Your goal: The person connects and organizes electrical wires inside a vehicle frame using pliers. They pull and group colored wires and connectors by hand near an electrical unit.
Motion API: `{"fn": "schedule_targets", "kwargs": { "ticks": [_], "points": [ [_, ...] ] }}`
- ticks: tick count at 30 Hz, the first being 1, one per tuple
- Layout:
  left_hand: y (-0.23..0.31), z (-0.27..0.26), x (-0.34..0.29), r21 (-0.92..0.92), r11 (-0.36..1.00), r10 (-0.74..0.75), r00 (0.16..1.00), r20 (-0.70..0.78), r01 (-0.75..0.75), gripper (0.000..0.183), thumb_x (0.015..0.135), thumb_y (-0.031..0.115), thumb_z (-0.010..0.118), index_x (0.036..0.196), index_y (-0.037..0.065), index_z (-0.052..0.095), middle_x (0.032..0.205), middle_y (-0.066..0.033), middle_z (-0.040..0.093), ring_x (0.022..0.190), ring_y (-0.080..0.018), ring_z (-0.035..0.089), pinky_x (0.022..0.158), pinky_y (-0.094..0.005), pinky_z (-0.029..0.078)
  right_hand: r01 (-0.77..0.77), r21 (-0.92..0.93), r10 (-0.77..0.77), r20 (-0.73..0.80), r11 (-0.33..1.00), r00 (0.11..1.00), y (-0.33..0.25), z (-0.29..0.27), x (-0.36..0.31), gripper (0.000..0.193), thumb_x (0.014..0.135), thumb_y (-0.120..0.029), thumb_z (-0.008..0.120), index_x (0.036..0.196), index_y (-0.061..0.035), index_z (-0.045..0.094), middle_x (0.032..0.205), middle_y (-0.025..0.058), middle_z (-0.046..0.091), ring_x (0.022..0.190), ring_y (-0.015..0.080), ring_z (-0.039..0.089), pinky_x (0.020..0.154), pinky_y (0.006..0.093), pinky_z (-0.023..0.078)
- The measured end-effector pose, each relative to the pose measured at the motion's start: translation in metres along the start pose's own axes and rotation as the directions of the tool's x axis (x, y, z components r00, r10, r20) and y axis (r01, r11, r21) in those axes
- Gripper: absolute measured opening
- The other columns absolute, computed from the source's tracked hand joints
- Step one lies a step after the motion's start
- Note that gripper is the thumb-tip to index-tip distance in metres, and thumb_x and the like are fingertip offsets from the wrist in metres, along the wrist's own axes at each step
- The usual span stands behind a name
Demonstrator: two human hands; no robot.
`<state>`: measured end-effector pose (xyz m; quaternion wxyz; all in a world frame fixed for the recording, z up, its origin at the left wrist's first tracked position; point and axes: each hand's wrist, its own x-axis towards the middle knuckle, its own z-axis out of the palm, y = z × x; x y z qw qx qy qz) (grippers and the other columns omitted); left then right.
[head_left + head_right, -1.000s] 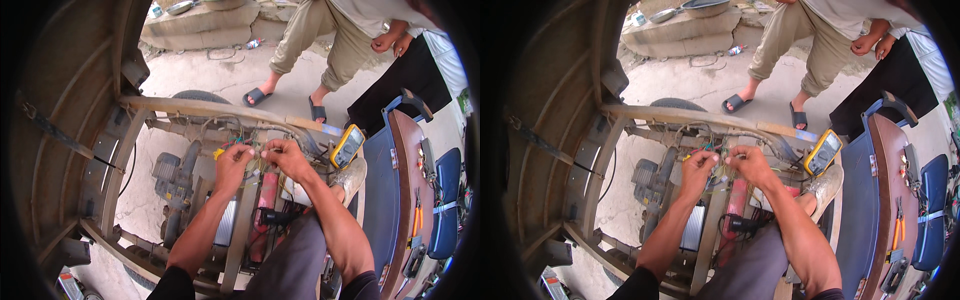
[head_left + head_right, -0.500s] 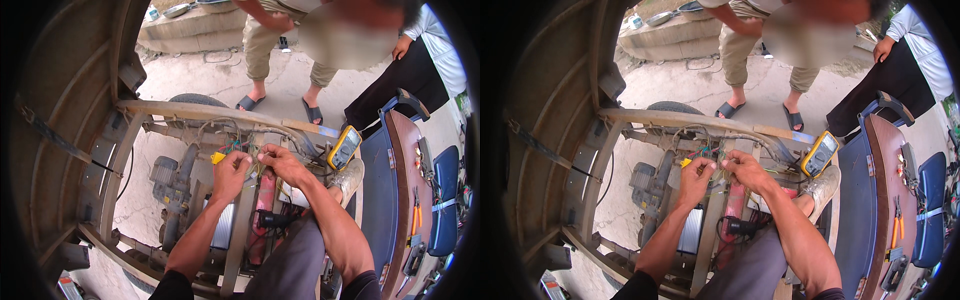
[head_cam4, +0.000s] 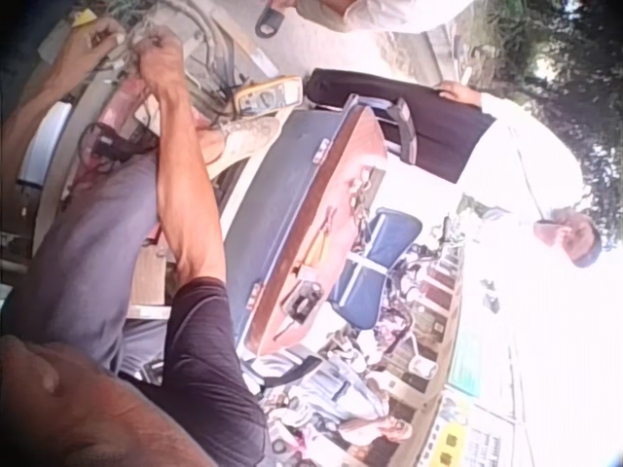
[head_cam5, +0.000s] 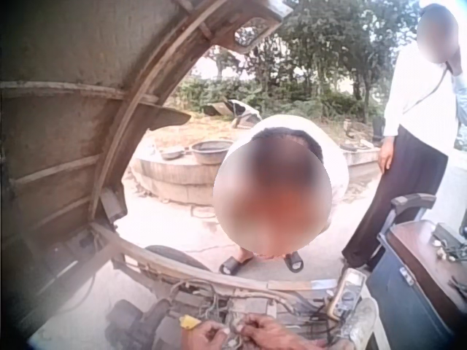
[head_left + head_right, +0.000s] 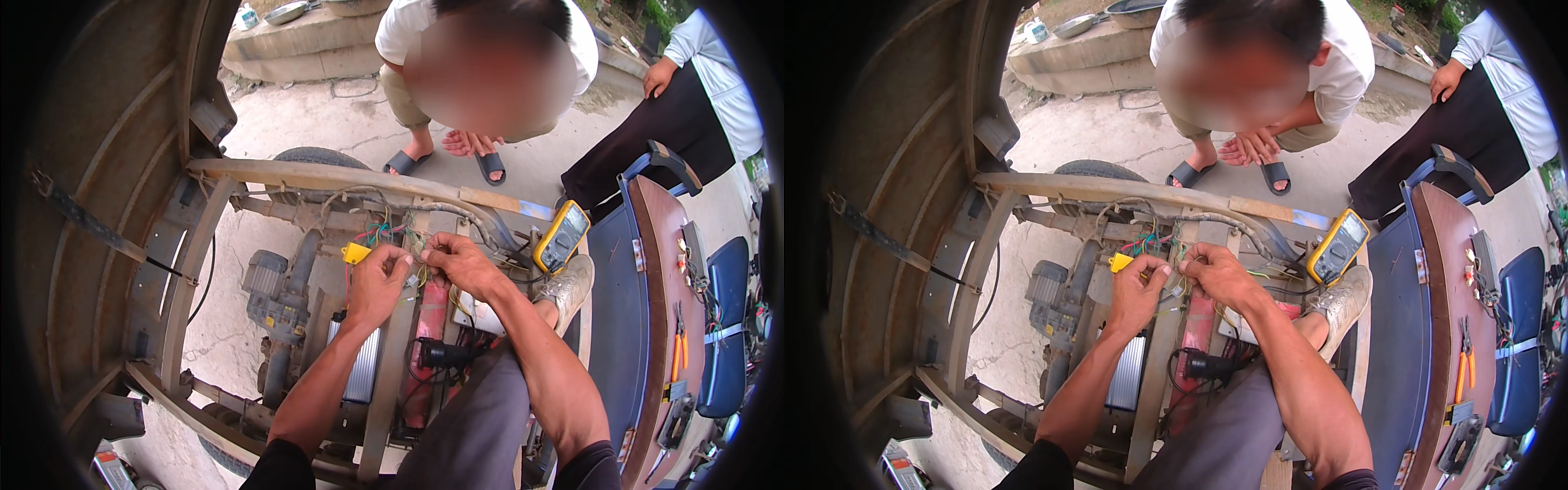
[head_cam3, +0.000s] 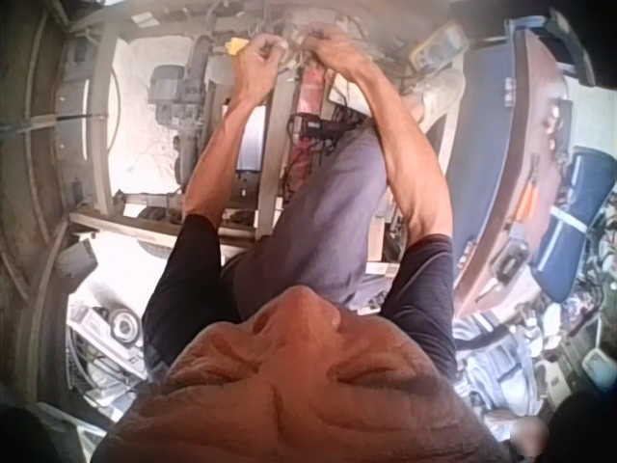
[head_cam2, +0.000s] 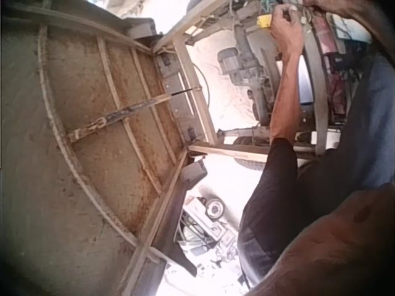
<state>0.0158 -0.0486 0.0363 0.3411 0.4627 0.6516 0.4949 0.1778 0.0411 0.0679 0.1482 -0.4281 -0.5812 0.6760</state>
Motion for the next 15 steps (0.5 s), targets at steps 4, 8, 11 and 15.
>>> {"fn": "schedule_targets", "kwargs": {
  "ticks": [4,8,11,15],
  "points": [
    [0.002,0.001,0.000,0.053,0.998,0.033,0.999,-0.001,-0.033,0.014,0.091,0.015,0.067,0.092,0.001,0.066,0.072,-0.0038,0.062,0.063,-0.0111,0.055,0.060,-0.0296,0.046,0.005,-0.030,-0.005,0.017,1.000,1.000,0.005,-0.002,0.001,0.014,0.094,-0.016,0.063,0.090,-0.0026,0.059,0.069,0.0020,0.057,0.058,0.0113,0.053,0.052,0.0284,0.043],
    [0.005,-0.004,0.001,0.201,0.927,0.322,0.947,0.009,-0.317,0.008,0.089,0.010,0.066,0.088,0.002,0.064,0.079,-0.0079,0.061,0.071,-0.0216,0.059,0.066,-0.0339,0.048,0.011,-0.061,-0.011,-0.005,0.998,1.000,-0.002,0.000,-0.002,0.015,0.093,-0.015,0.063,0.090,-0.0015,0.060,0.070,0.0029,0.058,0.060,0.0111,0.052,0.054,0.0286,0.042],
    [0.010,-0.008,0.001,0.437,0.738,0.536,0.840,0.083,-0.514,0.006,0.088,0.008,0.065,0.087,0.003,0.062,0.086,-0.0107,0.060,0.081,-0.0293,0.060,0.071,-0.0373,0.048,0.011,-0.075,-0.012,-0.017,0.997,1.000,0.000,-0.001,-0.001,0.015,0.093,-0.015,0.063,0.090,-0.0010,0.060,0.071,0.0030,0.058,0.061,0.0113,0.051,0.055,0.0290,0.043],
    [0.011,-0.007,-0.001,0.428,0.792,0.448,0.891,0.078,-0.435,0.006,0.088,0.008,0.064,0.086,0.003,0.061,0.086,-0.0109,0.061,0.085,-0.0310,0.060,0.073,-0.0385,0.048,0.022,-0.123,-0.025,-0.018,0.992,1.000,0.002,-0.001,0.000,0.014,0.093,-0.014,0.062,0.089,-0.0005,0.060,0.070,0.0030,0.058,0.062,0.0118,0.051,0.057,0.0298,0.044]
  ]
}}
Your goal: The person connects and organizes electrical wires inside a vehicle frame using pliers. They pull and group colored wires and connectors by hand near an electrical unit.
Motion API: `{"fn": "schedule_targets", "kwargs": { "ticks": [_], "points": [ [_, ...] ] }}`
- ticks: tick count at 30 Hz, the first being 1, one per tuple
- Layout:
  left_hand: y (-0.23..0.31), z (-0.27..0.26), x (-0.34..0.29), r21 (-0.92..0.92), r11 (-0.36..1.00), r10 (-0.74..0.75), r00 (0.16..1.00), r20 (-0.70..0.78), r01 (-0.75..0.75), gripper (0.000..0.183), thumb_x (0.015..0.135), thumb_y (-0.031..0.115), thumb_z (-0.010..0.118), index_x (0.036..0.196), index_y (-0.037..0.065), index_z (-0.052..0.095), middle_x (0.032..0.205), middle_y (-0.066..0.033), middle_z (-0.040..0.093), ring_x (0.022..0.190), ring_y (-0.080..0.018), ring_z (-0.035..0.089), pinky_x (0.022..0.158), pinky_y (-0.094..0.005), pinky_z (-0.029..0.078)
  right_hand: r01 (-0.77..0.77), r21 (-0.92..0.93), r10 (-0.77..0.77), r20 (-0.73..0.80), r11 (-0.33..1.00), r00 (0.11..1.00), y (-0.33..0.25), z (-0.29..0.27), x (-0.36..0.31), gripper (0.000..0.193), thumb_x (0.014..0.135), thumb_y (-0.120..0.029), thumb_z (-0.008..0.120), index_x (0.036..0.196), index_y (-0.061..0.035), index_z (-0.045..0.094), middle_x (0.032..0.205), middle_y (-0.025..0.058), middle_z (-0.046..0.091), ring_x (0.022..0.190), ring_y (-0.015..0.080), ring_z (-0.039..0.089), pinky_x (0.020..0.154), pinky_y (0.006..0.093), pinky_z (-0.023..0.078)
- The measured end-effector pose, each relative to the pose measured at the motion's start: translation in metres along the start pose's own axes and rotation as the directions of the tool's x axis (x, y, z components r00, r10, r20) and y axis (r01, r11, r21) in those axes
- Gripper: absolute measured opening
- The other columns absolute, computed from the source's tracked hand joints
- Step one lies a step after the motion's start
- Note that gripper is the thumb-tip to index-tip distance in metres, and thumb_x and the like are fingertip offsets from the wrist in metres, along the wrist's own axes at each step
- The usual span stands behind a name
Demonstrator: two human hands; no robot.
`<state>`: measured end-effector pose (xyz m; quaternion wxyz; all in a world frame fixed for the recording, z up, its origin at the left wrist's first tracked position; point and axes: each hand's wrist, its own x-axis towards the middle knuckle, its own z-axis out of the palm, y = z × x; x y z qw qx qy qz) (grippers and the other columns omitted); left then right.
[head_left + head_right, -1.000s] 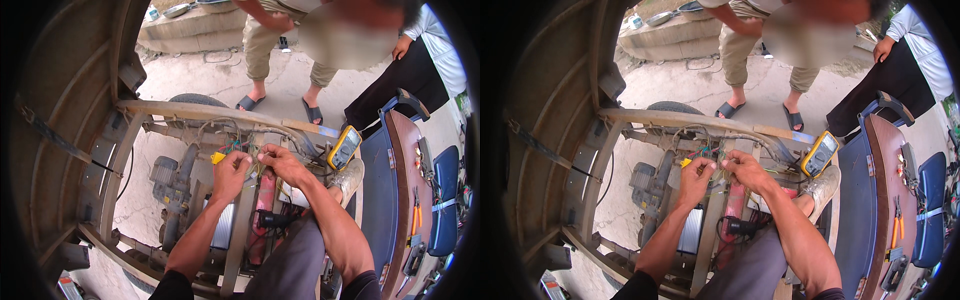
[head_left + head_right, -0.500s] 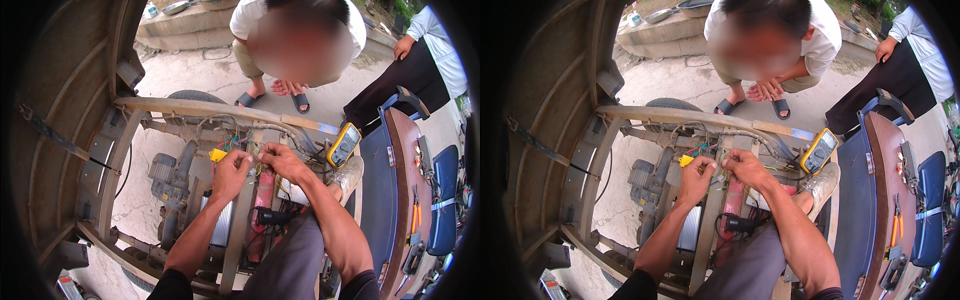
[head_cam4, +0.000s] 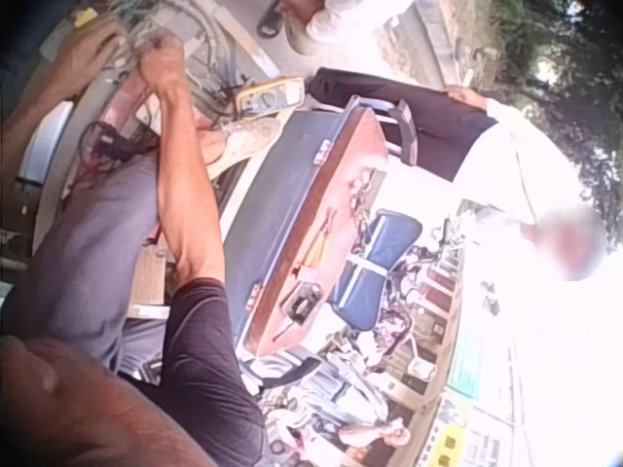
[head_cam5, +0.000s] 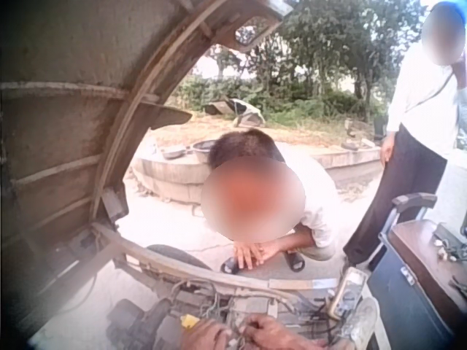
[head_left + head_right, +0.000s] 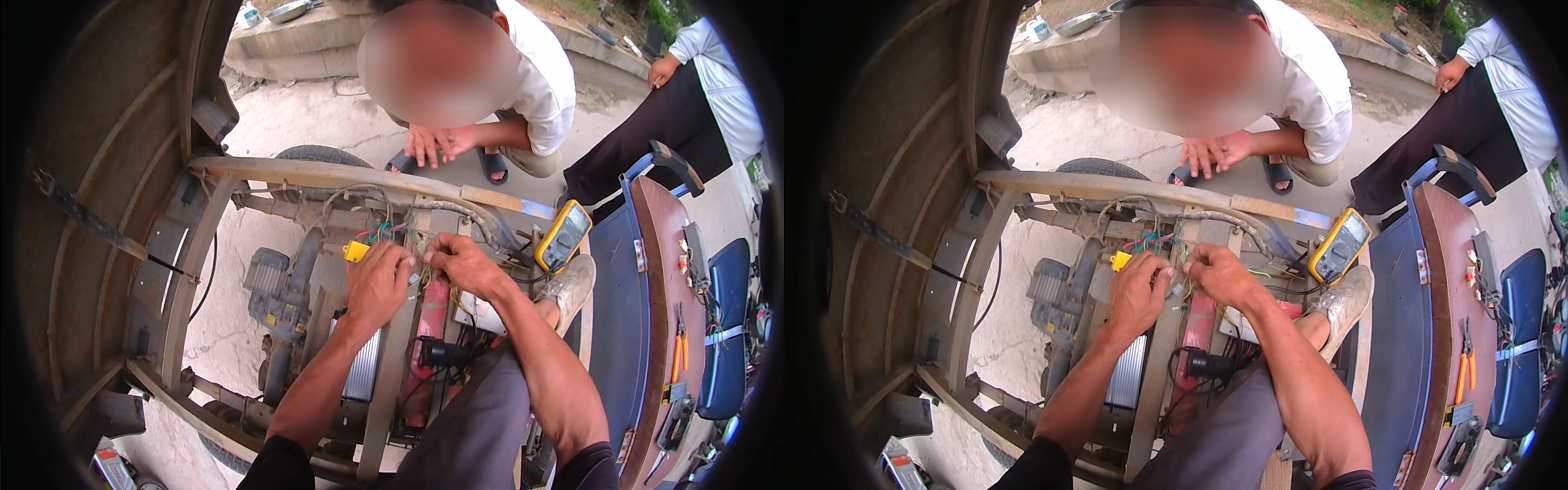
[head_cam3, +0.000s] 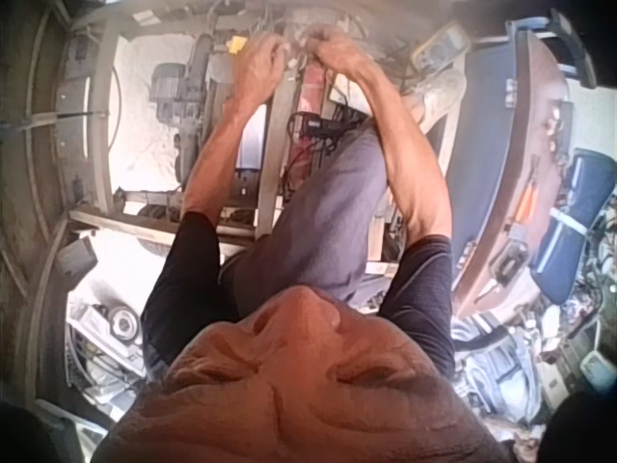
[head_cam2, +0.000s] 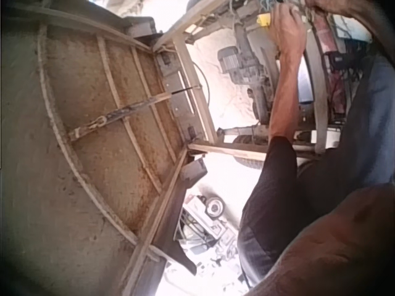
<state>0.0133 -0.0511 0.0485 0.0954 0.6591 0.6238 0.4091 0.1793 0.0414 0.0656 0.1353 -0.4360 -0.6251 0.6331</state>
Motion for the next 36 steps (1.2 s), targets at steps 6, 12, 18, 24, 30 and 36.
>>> {"fn": "schedule_targets", "kwargs": {
  "ticks": [6,12,18,24,30,36],
  "points": [
    [-0.005,0.004,-0.003,-0.252,0.933,-0.255,0.966,0.040,0.256,0.009,0.091,0.011,0.064,0.092,0.003,0.062,0.086,-0.0089,0.062,0.073,-0.0239,0.061,0.066,-0.0350,0.049,-0.014,0.012,0.014,0.012,1.000,1.000,0.002,-0.002,0.003,0.014,0.095,-0.015,0.062,0.090,-0.0035,0.057,0.069,0.0012,0.054,0.059,0.0103,0.052,0.052,0.0266,0.042],
    [0.004,0.000,0.002,-0.264,0.924,-0.280,0.960,0.026,0.277,0.012,0.091,0.014,0.067,0.096,0.003,0.065,0.088,-0.0083,0.064,0.071,-0.0212,0.062,0.062,-0.0327,0.048,-0.013,0.073,0.013,0.003,0.997,1.000,0.004,-0.002,0.003,0.013,0.095,-0.015,0.063,0.090,-0.0035,0.057,0.068,0.0012,0.054,0.058,0.0102,0.051,0.052,0.0265,0.042],
    [-0.007,0.009,0.000,-0.251,0.948,-0.190,0.981,0.050,0.196,0.012,0.090,0.013,0.068,0.095,0.003,0.065,0.087,-0.0101,0.064,0.077,-0.0272,0.063,0.067,-0.0367,0.049,-0.008,0.027,0.008,0.013,1.000,1.000,0.002,-0.001,0.002,0.014,0.095,-0.015,0.063,0.090,-0.0032,0.057,0.068,0.0018,0.054,0.057,0.0105,0.050,0.052,0.0268,0.042],
    [-0.015,0.009,0.000,-0.137,0.986,-0.102,0.994,-0.032,0.097,0.009,0.091,0.011,0.065,0.093,0.002,0.064,0.086,-0.0125,0.064,0.079,-0.0302,0.064,0.069,-0.0384,0.050,-0.011,0.009,0.012,-0.078,1.000,0.997,0.004,-0.003,0.004,0.015,0.094,-0.014,0.061,0.088,0.0001,0.060,0.067,0.0027,0.056,0.058,0.0117,0.049,0.053,0.0294,0.042],
    [-0.026,-0.011,-0.005,-0.345,0.853,-0.411,0.912,0.023,0.393,0.011,0.093,0.012,0.065,0.094,0.001,0.065,0.081,-0.0090,0.066,0.068,-0.0178,0.061,0.064,-0.0330,0.049,-0.045,0.326,0.100,-0.152,0.944,0.983,0.006,-0.009,0.008,0.014,0.098,-0.012,0.058,0.087,-0.0042,0.052,0.069,0.0030,0.052,0.053,0.0132,0.049,0.048,0.0281,0.041],
    [-0.019,-0.020,-0.025,-0.129,0.901,-0.397,0.908,0.137,0.413,0.021,0.086,0.018,0.074,0.099,0.002,0.067,0.086,-0.0067,0.065,0.073,-0.0157,0.060,0.067,-0.0311,0.049,-0.020,0.343,0.106,-0.232,0.939,0.967,0.011,-0.011,0.010,0.012,0.098,-0.010,0.057,0.089,-0.0036,0.051,0.070,0.0032,0.052,0.053,0.0137,0.050,0.048,0.0284,0.040]
  ]
}}
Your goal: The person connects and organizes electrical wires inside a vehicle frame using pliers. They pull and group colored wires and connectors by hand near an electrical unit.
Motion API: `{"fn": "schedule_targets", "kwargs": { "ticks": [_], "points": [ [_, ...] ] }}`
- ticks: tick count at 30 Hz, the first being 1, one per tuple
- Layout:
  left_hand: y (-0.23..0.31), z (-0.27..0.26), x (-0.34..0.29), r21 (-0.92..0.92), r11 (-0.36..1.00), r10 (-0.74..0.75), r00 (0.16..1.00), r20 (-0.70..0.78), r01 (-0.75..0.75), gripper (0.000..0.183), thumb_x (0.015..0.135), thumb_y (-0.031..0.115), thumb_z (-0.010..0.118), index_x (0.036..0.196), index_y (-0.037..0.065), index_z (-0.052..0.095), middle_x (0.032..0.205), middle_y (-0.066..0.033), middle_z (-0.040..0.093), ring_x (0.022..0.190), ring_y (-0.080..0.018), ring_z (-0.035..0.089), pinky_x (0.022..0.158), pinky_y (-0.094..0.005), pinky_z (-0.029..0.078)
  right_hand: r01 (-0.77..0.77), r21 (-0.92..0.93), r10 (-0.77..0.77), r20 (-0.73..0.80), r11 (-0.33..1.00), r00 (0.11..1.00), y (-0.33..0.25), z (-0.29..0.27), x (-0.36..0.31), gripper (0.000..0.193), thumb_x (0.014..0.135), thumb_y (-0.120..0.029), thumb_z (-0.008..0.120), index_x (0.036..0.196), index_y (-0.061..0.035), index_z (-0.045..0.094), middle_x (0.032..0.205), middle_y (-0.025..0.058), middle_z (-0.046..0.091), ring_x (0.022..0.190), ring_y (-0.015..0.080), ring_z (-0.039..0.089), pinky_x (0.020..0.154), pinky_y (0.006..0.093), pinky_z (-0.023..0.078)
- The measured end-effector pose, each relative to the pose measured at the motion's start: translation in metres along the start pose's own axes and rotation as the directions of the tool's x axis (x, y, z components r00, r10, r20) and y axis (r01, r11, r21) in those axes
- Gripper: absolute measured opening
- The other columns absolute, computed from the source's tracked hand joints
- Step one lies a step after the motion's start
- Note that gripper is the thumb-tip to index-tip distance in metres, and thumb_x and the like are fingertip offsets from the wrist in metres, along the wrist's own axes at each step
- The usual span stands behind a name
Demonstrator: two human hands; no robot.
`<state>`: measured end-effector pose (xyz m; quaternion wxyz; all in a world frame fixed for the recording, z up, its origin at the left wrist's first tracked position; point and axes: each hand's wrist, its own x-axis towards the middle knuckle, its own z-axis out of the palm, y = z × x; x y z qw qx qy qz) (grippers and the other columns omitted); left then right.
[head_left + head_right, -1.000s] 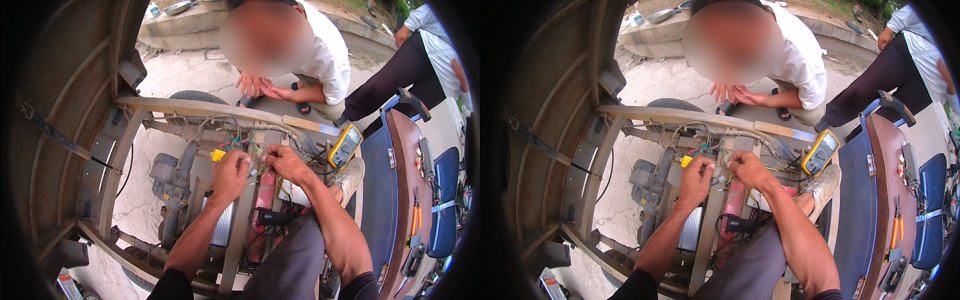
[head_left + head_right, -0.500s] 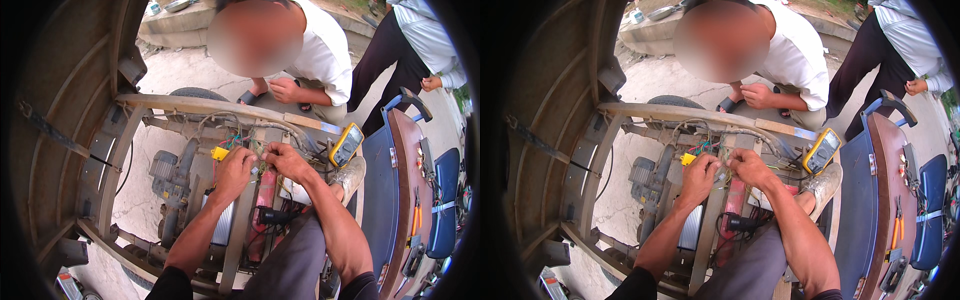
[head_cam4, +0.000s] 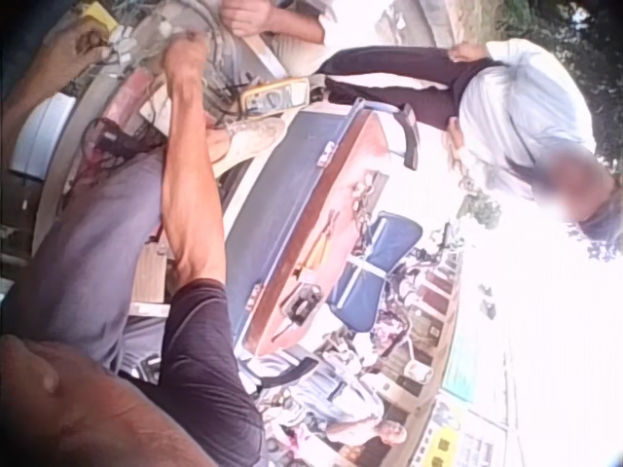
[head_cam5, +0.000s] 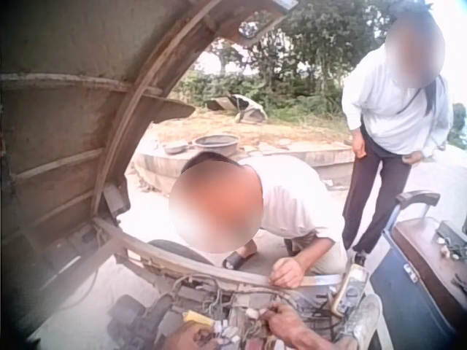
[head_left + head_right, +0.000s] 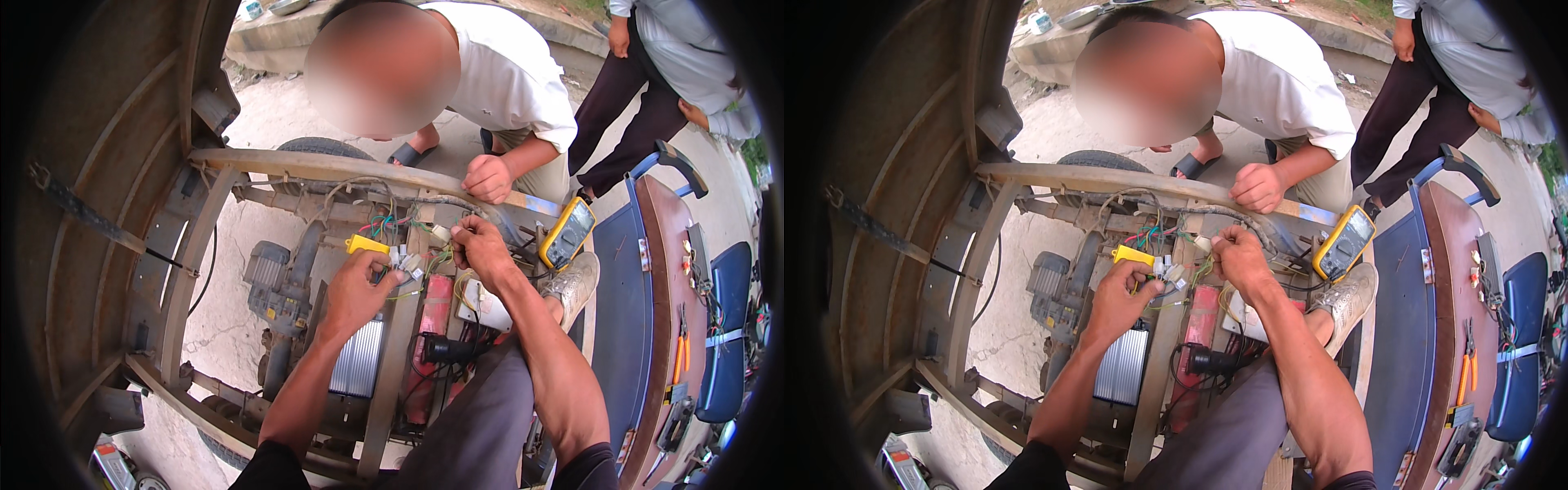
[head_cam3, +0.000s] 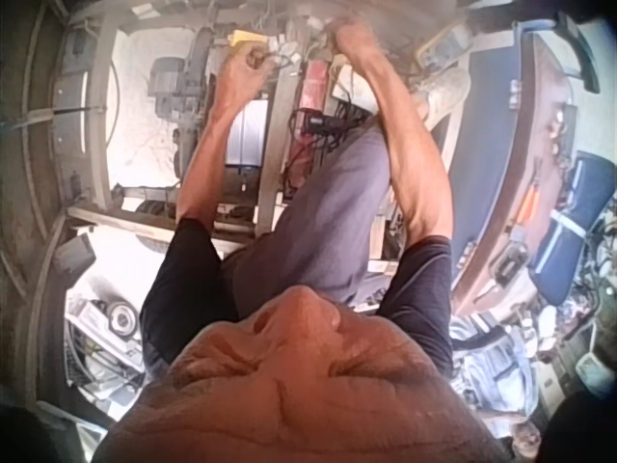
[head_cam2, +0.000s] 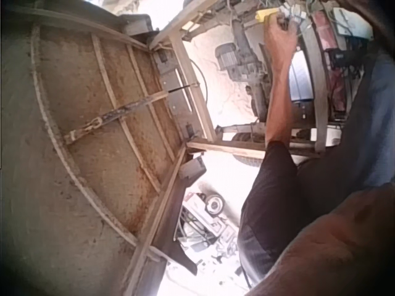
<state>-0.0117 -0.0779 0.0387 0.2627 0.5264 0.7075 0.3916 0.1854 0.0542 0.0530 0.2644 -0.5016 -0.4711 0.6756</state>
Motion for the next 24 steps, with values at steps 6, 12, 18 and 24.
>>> {"fn": "schedule_targets", "kwargs": {
  "ticks": [6,12,18,24],
  "points": [
    [-0.007,0.002,-0.009,0.140,0.981,0.136,0.991,0.013,-0.137,0.021,0.085,0.008,0.072,0.105,0.003,0.067,0.092,-0.0081,0.065,0.076,-0.0172,0.061,0.070,-0.0301,0.050,0.006,-0.022,-0.007,-0.015,1.000,1.000,0.000,0.000,0.000,0.010,0.097,-0.011,0.056,0.091,-0.0038,0.053,0.071,0.0032,0.054,0.055,0.0132,0.051,0.049,0.0299,0.040],
    [-0.019,0.000,0.002,-0.110,0.994,0.013,1.000,-0.002,-0.014,0.014,0.089,0.004,0.066,0.103,0.001,0.067,0.092,-0.0108,0.067,0.077,-0.0201,0.064,0.071,-0.0317,0.051,-0.025,-0.086,0.023,-0.017,0.996,1.000,-0.004,-0.002,-0.003,0.009,0.097,-0.010,0.056,0.092,-0.0040,0.052,0.071,0.0035,0.054,0.056,0.0135,0.052,0.049,0.0292,0.041],
    [-0.023,-0.007,0.002,-0.119,0.993,0.004,1.000,-0.004,-0.005,0.014,0.090,0.004,0.063,0.103,0.001,0.066,0.094,-0.0134,0.068,0.078,-0.0246,0.066,0.072,-0.0348,0.052,-0.050,-0.148,0.048,-0.018,0.988,0.999,-0.001,-0.003,-0.002,0.009,0.098,-0.011,0.057,0.093,-0.0049,0.052,0.071,0.0031,0.054,0.057,0.0135,0.052,0.049,0.0285,0.041],
    [-0.029,-0.014,-0.006,-0.137,0.989,-0.044,0.999,0.017,0.046,0.014,0.090,0.001,0.063,0.104,-0.001,0.066,0.089,-0.0098,0.069,0.078,-0.0164,0.065,0.072,-0.0300,0.052,-0.044,-0.168,0.046,0.005,0.985,0.999,-0.006,-0.002,-0.007,0.010,0.098,-0.012,0.057,0.093,-0.0052,0.052,0.071,0.0027,0.054,0.059,0.0132,0.053,0.051,0.0281,0.041]
  ]
}}
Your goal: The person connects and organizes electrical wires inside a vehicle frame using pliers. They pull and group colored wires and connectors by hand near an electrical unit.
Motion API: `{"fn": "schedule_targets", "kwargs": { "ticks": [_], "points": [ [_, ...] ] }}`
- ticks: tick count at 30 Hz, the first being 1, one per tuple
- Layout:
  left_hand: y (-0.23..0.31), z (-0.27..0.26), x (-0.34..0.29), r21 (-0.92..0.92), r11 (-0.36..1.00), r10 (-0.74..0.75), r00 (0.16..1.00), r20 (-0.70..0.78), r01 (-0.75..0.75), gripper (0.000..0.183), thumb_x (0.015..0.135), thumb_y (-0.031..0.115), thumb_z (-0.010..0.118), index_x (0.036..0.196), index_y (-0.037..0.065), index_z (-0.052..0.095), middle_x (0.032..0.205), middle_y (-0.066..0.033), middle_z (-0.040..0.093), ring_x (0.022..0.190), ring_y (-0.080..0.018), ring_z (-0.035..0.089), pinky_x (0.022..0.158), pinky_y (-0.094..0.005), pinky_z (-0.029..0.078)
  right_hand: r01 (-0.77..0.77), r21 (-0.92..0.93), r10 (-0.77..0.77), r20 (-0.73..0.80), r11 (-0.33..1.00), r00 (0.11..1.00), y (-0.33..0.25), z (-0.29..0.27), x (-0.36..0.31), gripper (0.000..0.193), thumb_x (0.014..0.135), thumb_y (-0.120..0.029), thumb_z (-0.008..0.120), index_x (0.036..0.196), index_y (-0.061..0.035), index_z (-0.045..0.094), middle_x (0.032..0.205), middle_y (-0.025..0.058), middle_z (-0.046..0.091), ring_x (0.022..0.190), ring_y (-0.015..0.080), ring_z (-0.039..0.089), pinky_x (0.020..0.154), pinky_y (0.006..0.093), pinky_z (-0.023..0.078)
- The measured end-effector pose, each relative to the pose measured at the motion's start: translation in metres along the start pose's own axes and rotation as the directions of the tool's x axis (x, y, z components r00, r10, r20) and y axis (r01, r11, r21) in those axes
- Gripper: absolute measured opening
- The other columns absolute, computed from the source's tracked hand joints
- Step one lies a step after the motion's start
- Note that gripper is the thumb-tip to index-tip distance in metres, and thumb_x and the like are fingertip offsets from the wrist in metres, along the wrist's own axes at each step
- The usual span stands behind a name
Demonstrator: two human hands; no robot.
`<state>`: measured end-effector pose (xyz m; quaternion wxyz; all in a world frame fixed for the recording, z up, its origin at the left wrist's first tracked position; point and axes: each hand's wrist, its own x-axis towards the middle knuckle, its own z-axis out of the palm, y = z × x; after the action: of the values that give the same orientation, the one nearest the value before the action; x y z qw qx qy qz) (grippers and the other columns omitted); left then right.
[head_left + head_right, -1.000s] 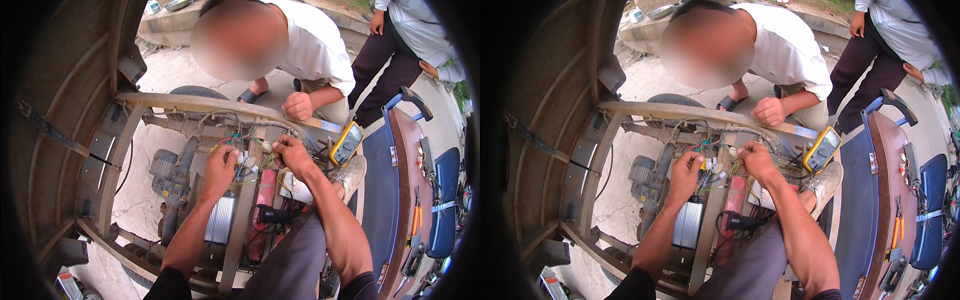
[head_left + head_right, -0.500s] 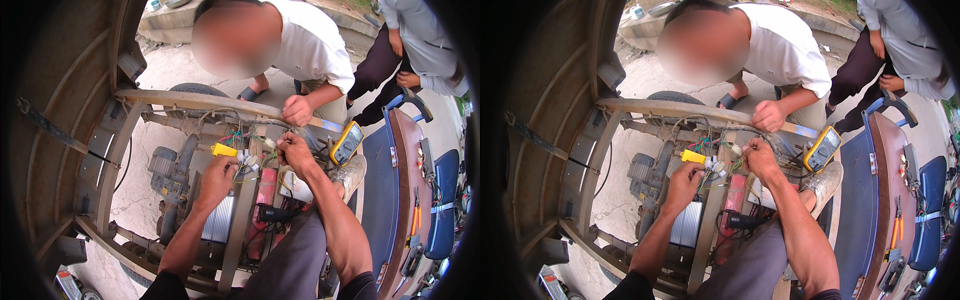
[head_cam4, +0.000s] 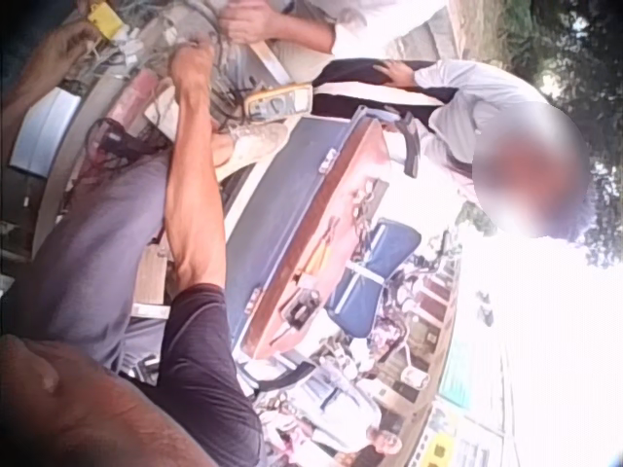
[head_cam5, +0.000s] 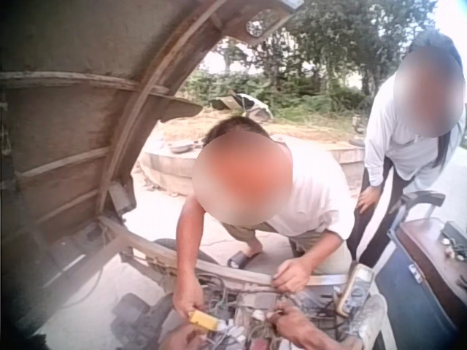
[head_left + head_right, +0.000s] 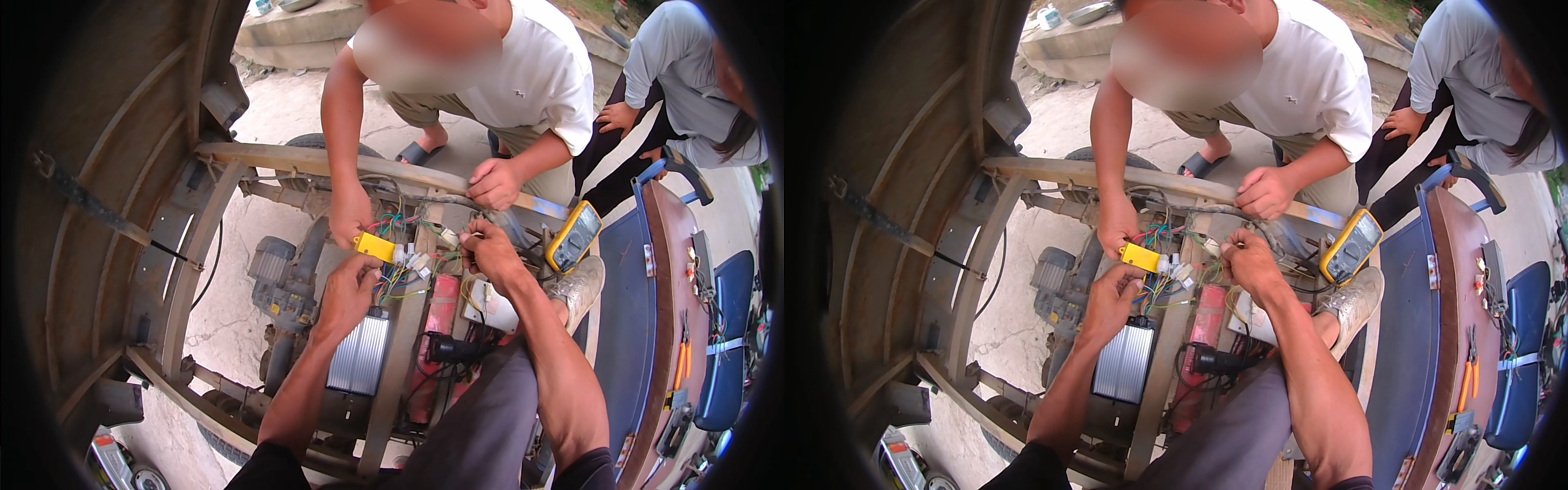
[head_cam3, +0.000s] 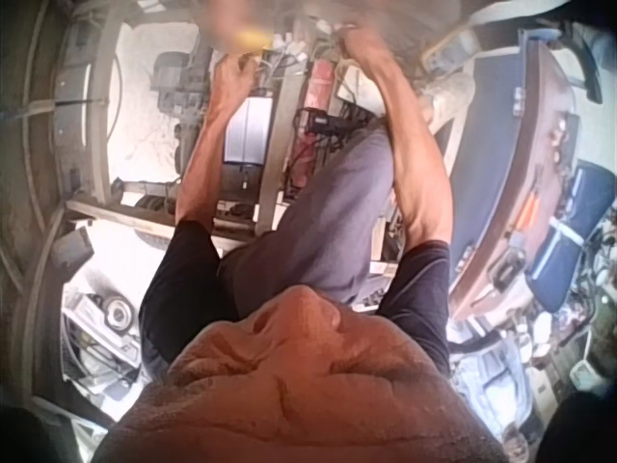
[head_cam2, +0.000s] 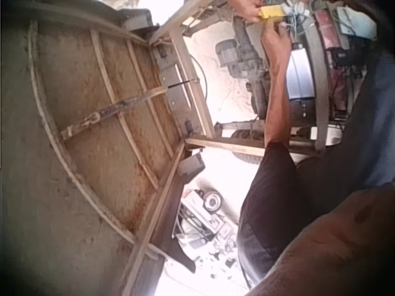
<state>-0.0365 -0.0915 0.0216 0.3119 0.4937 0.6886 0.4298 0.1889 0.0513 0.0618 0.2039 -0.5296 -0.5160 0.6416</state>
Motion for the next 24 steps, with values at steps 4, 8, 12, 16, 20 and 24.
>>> {"fn": "schedule_targets", "kwargs": {
  "ticks": [4,8,12,16,20,24],
  "points": [
    [0.001,0.001,-0.011,-0.063,0.986,-0.146,0.980,0.134,0.155,0.017,0.089,0.005,0.068,0.105,0.000,0.066,0.087,-0.0101,0.071,0.077,-0.0157,0.067,0.073,-0.0309,0.053,-0.002,-0.066,0.007,0.070,0.998,0.998,0.003,-0.002,0.002,0.010,0.098,-0.012,0.057,0.094,-0.0051,0.053,0.071,0.0027,0.055,0.060,0.0126,0.053,0.052,0.0279,0.043],
    [0.004,0.000,-0.020,-0.066,0.980,-0.168,0.962,0.215,0.186,0.023,0.088,0.008,0.071,0.109,0.000,0.066,0.088,-0.0088,0.071,0.079,-0.0142,0.066,0.074,-0.0287,0.053,-0.002,-0.070,0.008,0.080,0.998,0.997,0.003,0.001,0.002,0.009,0.098,-0.013,0.058,0.094,-0.0052,0.054,0.070,0.0027,0.055,0.060,0.0123,0.054,0.052,0.0278,0.043],
    [0.011,0.006,-0.019,-0.013,0.991,-0.132,0.973,0.191,0.137,0.030,0.086,0.013,0.074,0.112,0.000,0.065,0.091,-0.0085,0.071,0.079,-0.0148,0.065,0.076,-0.0299,0.053,0.018,-0.119,-0.007,0.090,0.993,0.996,0.004,-0.002,0.001,0.010,0.098,-0.013,0.057,0.092,-0.0054,0.054,0.070,0.0021,0.055,0.060,0.0119,0.054,0.052,0.0273,0.043],
    [0.020,0.017,-0.015,0.144,0.981,-0.145,0.982,0.119,0.127,0.036,0.083,0.015,0.077,0.113,0.000,0.064,0.091,-0.0086,0.069,0.080,-0.0142,0.065,0.073,-0.0297,0.053,0.040,-0.206,-0.017,0.108,0.978,0.994,0.005,-0.001,0.002,0.012,0.098,-0.013,0.057,0.090,-0.0052,0.055,0.070,0.0016,0.056,0.060,0.0116,0.054,0.052,0.0269,0.043],
    [0.008,0.026,-0.011,0.259,0.966,-0.029,0.999,0.029,0.020,0.030,0.083,0.016,0.075,0.107,0.000,0.065,0.090,-0.0137,0.068,0.077,-0.0251,0.067,0.069,-0.0358,0.052,0.021,-0.232,0.013,0.145,0.972,0.989,0.003,0.001,-0.001,0.012,0.097,-0.014,0.058,0.090,-0.0047,0.056,0.071,0.0017,0.057,0.060,0.0114,0.055,0.052,0.0268,0.044],
    [-0.004,0.025,-0.011,0.148,0.989,-0.007,1.000,0.011,0.006,0.024,0.084,0.014,0.073,0.103,0.000,0.065,0.083,-0.0119,0.068,0.070,-0.0223,0.066,0.064,-0.0347,0.051,0.031,-0.245,0.012,0.175,0.969,0.984,0.002,0.002,-0.002,0.012,0.097,-0.015,0.059,0.091,-0.0039,0.058,0.071,0.0019,0.058,0.061,0.0106,0.055,0.053,0.0265,0.044]
  ]
}}
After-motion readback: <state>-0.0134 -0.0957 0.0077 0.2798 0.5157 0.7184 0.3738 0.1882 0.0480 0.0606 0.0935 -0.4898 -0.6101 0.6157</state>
